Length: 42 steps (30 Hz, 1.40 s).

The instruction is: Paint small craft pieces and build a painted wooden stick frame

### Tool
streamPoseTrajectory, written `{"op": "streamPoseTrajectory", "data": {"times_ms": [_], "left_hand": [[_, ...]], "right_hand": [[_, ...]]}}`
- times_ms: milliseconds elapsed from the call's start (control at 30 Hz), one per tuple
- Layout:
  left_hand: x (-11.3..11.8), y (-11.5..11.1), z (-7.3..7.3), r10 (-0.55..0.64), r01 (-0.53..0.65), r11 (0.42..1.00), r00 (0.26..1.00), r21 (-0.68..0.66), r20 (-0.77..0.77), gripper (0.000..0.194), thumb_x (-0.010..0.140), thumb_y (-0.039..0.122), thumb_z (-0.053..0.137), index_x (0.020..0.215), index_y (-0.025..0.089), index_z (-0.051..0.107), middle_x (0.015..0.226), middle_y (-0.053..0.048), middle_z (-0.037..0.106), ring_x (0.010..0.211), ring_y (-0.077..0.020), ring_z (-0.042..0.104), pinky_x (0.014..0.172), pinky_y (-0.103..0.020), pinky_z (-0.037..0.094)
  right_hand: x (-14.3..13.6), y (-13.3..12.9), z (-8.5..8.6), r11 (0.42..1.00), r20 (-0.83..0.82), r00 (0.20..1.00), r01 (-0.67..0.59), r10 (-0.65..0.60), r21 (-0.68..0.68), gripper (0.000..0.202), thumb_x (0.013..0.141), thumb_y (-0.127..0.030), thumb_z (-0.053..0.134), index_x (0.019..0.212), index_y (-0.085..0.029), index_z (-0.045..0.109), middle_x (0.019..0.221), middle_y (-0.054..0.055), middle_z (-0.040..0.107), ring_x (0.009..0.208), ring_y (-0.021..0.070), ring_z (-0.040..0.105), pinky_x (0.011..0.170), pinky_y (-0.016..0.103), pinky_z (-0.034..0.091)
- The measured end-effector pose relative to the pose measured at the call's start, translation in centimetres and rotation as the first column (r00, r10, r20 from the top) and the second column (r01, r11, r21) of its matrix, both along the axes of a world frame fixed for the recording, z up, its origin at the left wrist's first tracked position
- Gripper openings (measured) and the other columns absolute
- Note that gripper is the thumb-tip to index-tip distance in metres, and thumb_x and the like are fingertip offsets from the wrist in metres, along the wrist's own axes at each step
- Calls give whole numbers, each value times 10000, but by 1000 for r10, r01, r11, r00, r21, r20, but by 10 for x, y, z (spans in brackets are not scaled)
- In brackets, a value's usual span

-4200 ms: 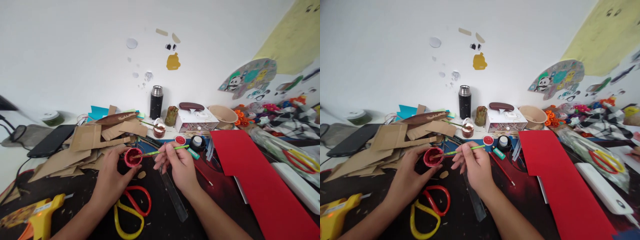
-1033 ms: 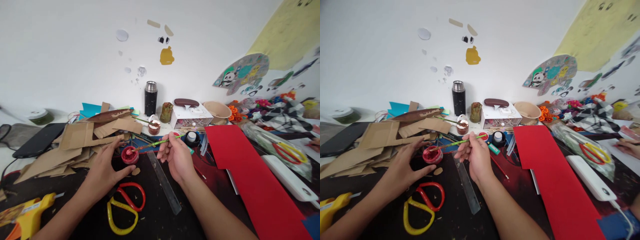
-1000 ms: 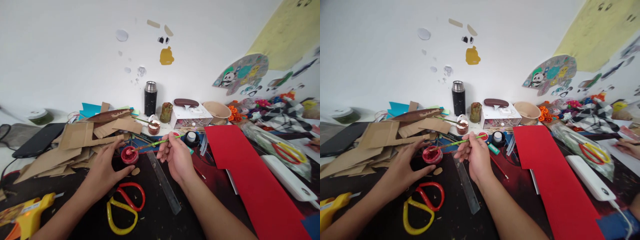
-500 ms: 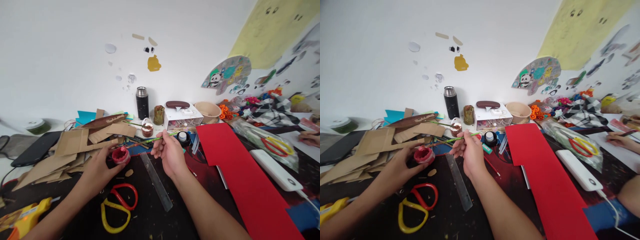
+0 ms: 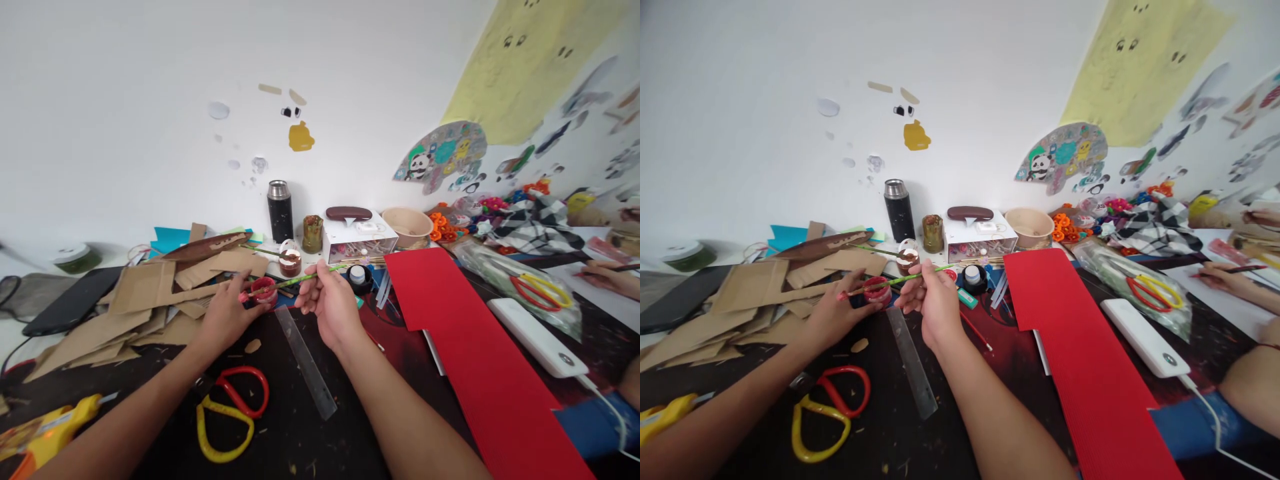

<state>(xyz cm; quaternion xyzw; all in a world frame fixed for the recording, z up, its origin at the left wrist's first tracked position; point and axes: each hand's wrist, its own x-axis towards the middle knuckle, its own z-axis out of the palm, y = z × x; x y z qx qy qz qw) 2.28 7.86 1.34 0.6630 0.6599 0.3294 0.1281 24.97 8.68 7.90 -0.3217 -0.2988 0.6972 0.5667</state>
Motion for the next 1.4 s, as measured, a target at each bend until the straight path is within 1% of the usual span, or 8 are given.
{"op": "streamPoseTrajectory", "data": {"times_ms": [133,267,367,733,933,1167,1233,1400], "left_hand": [[-13,-19,11,33,-34,999,999,35,20,737,894,582,651,1505,183,545,1395,-180,736,1318,-394,659,1152,-593,493],[-23,-53,21,-3,7,999,995,42,-96,381,927,585,617,1106,271,739,1112,-120,799,1095,-377,714,988,-539,566],[-17,-71,20,-107,104,994,984,-28,-142,343,918,622,660,978,301,766,1009,-86,799,1018,-369,725,912,-509,572],[6,-81,13,-178,177,984,972,-21,-151,281,984,506,600,874,264,693,967,-72,738,944,-316,686,905,-476,528],[3,-87,27,-67,70,995,996,-64,56,339,947,585,633,926,264,740,948,-51,805,893,-281,747,823,-386,555],[-4,-87,35,79,-37,991,933,-125,352,352,867,603,732,951,265,777,894,-31,840,803,-243,774,717,-314,574],[-4,-86,37,90,-16,987,881,-160,465,387,844,630,765,939,255,784,876,-36,830,784,-236,762,721,-319,583],[-1,-82,42,163,42,969,627,-242,762,589,670,677,920,1026,218,820,851,-46,812,735,-216,723,709,-338,606]], "right_hand": [[1,0,1,1000,5,1000,-2,2,-7,458,866,-629,831,873,-196,683,605,-21,701,444,143,663,393,202,418],[1,0,1,1000,12,1000,-19,19,-10,457,854,-623,843,869,-192,692,607,-18,707,454,140,668,396,196,422],[-1,-2,2,1000,28,999,-28,29,-14,464,855,-629,845,866,-190,695,600,-22,703,445,137,660,394,193,421],[-5,-3,1,999,73,997,-25,28,-38,503,813,-644,892,858,-183,695,581,-30,683,418,127,628,384,189,418],[-6,-3,-2,998,98,995,-10,16,-58,486,825,-631,891,841,-187,693,573,-31,677,425,129,625,383,193,412],[-6,-5,0,998,119,993,8,-2,-56,487,802,-622,915,826,-190,691,566,-37,664,432,128,617,395,198,419],[-7,-6,0,998,122,993,12,-5,-58,508,769,-629,935,821,-188,689,558,-39,659,432,127,618,392,194,419],[-9,-7,-1,998,137,991,11,-2,-68,546,697,-635,975,817,-184,691,553,-41,655,436,132,624,389,194,417]]}}
